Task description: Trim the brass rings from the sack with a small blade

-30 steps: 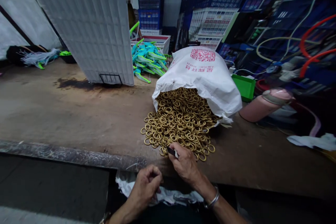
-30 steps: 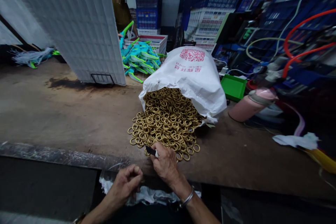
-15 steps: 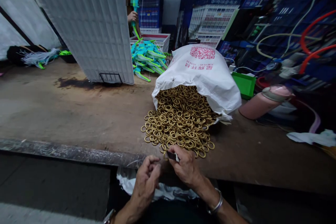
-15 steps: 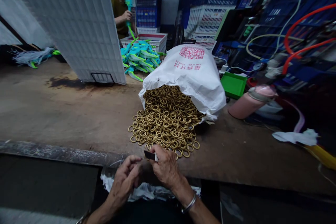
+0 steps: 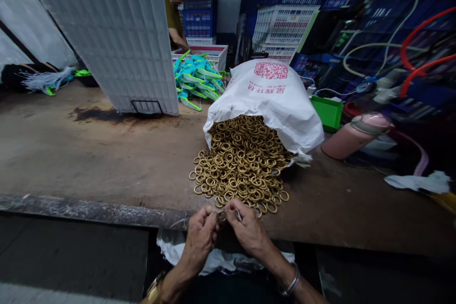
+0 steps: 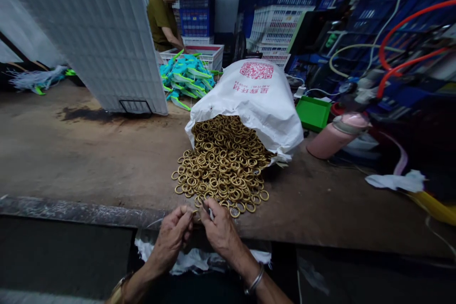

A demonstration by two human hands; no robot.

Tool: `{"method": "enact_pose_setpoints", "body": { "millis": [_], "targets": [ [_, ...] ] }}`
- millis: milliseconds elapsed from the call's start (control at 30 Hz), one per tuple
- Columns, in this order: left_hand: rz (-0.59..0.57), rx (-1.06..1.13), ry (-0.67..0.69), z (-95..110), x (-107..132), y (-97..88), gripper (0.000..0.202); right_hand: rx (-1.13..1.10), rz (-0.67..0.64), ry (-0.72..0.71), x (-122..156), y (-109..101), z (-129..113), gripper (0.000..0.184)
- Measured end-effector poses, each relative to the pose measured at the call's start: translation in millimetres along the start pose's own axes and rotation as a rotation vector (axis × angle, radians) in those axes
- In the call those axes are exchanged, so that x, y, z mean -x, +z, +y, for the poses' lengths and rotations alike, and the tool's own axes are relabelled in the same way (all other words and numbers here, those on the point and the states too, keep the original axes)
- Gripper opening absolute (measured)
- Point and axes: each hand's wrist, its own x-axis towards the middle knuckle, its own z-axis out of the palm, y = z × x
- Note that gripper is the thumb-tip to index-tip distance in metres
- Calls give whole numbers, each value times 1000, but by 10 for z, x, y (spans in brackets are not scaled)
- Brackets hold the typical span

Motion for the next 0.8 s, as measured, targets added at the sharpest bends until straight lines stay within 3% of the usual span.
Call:
{"method": "enact_pose_setpoints", "body": {
  "millis": [200, 400, 600, 700, 800],
  "targets": [
    [-3, -134, 247, -83, -10, -40, 27, -305, -89, 153, -25, 50, -35, 36],
    [-193, -48, 20, -13, -26, -69, 32, -323, -65, 197, -45, 93, -34, 30],
    [-246, 140, 4, -25, -19, -89, 33, -385, -112, 162, -60, 107, -67, 29],
    [-201, 172, -17, -18, -13, -81, 32, -270, -49, 140, -58, 91, -61, 28],
    [-166, 161, -14, 12, -9, -72, 32, 43, -38, 78, -26, 83, -30, 18]
  ]
}}
